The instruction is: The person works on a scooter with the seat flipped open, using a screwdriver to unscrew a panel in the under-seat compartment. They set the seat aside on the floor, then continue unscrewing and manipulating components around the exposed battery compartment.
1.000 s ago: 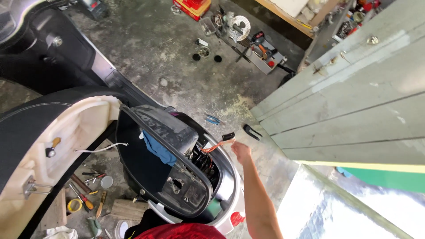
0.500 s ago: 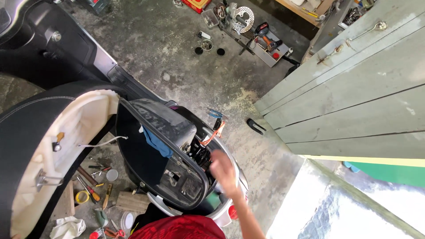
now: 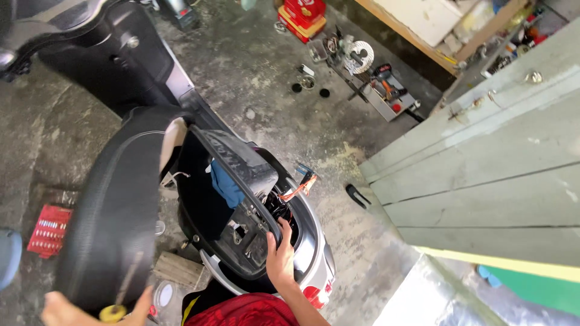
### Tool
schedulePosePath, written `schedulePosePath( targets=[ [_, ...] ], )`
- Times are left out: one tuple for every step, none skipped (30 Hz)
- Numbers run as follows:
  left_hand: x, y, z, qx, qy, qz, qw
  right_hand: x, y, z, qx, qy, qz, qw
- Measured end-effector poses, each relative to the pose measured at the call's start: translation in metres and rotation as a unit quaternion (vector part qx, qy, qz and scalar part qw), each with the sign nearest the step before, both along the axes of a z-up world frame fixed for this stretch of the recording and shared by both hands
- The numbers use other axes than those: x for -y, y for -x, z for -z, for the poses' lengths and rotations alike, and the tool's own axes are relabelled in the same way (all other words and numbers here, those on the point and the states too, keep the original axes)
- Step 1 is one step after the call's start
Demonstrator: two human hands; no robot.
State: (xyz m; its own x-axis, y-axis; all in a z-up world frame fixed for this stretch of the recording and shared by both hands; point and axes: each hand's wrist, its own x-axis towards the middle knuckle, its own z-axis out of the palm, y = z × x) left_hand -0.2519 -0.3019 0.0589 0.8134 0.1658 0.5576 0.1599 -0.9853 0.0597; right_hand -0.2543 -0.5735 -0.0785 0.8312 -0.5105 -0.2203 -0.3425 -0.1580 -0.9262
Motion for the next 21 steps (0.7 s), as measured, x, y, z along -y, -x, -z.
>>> schedulePosePath(
  targets=[
    [0.005, 0.006, 0.003, 0.001, 0.001, -0.01, 1.0, 0.0, 0.0, 0.002, 0.001, 0.001, -0.01, 1.0],
    [0.01, 0.012, 0.006, 0.007, 0.041, 0.021, 0.999, 0.0, 0.0, 0.003, 0.026, 0.029, -0.009, 0.999],
    [0.014, 0.015, 0.009, 0.013, 0.079, 0.053, 0.995, -0.001, -0.002, 0.006, 0.05, 0.054, -0.008, 0.997],
    [0.011, 0.028, 0.026, 0.015, 0.078, 0.045, 0.996, 0.0, 0.0, 0.005, 0.052, 0.053, -0.016, 0.997],
    [0.008, 0.037, 0.044, 0.02, 0.123, 0.083, 0.989, 0.001, 0.0, 0.003, 0.058, 0.052, -0.02, 0.997],
    [0.006, 0.047, 0.063, 0.026, 0.168, 0.121, 0.978, 0.002, -0.001, 0.002, 0.064, 0.051, -0.025, 0.996],
    [0.007, 0.058, 0.07, 0.026, 0.167, 0.117, 0.979, 0.001, -0.001, -0.004, 0.064, 0.05, -0.029, 0.996],
    [0.009, 0.07, 0.078, -0.012, 0.152, 0.116, 0.981, 0.0, -0.001, -0.01, 0.05, 0.011, -0.023, 0.998],
    [0.011, 0.08, 0.085, -0.051, 0.138, 0.117, 0.982, -0.001, -0.002, -0.016, 0.036, -0.028, -0.017, 0.999],
    [0.012, 0.084, 0.09, -0.05, 0.137, 0.114, 0.983, -0.003, 0.0, -0.018, 0.036, -0.029, -0.02, 0.999],
    [0.013, 0.085, 0.095, -0.094, 0.135, 0.16, 0.973, -0.004, 0.0, -0.019, 0.046, -0.037, -0.008, 0.998],
    [0.014, 0.086, 0.101, -0.137, 0.133, 0.206, 0.96, -0.005, -0.001, -0.02, 0.055, -0.046, 0.003, 0.997],
    [0.026, 0.083, 0.092, -0.133, 0.133, 0.205, 0.96, -0.005, 0.0, -0.015, 0.058, -0.045, 0.002, 0.997],
    [0.037, 0.081, 0.084, -0.11, 0.101, 0.203, 0.968, -0.005, 0.0, -0.01, 0.071, -0.055, 0.003, 0.996],
    [0.048, 0.078, 0.076, -0.089, 0.069, 0.205, 0.972, -0.005, 0.002, -0.004, 0.081, -0.064, 0.008, 0.995],
    [0.054, 0.07, 0.067, -0.088, 0.069, 0.208, 0.972, -0.004, 0.001, -0.003, 0.082, -0.064, 0.01, 0.995],
    [0.06, 0.065, 0.058, -0.089, 0.052, 0.253, 0.962, -0.004, 0.002, -0.001, 0.098, -0.092, 0.007, 0.991],
    [0.066, 0.059, 0.05, -0.089, 0.034, 0.297, 0.95, -0.004, 0.003, 0.0, 0.114, -0.12, 0.003, 0.986],
    [0.071, 0.058, 0.051, -0.089, 0.035, 0.297, 0.95, -0.004, 0.006, 0.004, 0.114, -0.12, 0.003, 0.986],
    [0.076, 0.056, 0.052, -0.097, 0.044, 0.323, 0.94, -0.005, 0.009, 0.008, 0.135, -0.186, 0.01, 0.973],
    [0.082, 0.052, 0.054, -0.103, 0.054, 0.349, 0.93, -0.004, 0.009, 0.011, 0.158, -0.25, 0.018, 0.955]
  ],
)
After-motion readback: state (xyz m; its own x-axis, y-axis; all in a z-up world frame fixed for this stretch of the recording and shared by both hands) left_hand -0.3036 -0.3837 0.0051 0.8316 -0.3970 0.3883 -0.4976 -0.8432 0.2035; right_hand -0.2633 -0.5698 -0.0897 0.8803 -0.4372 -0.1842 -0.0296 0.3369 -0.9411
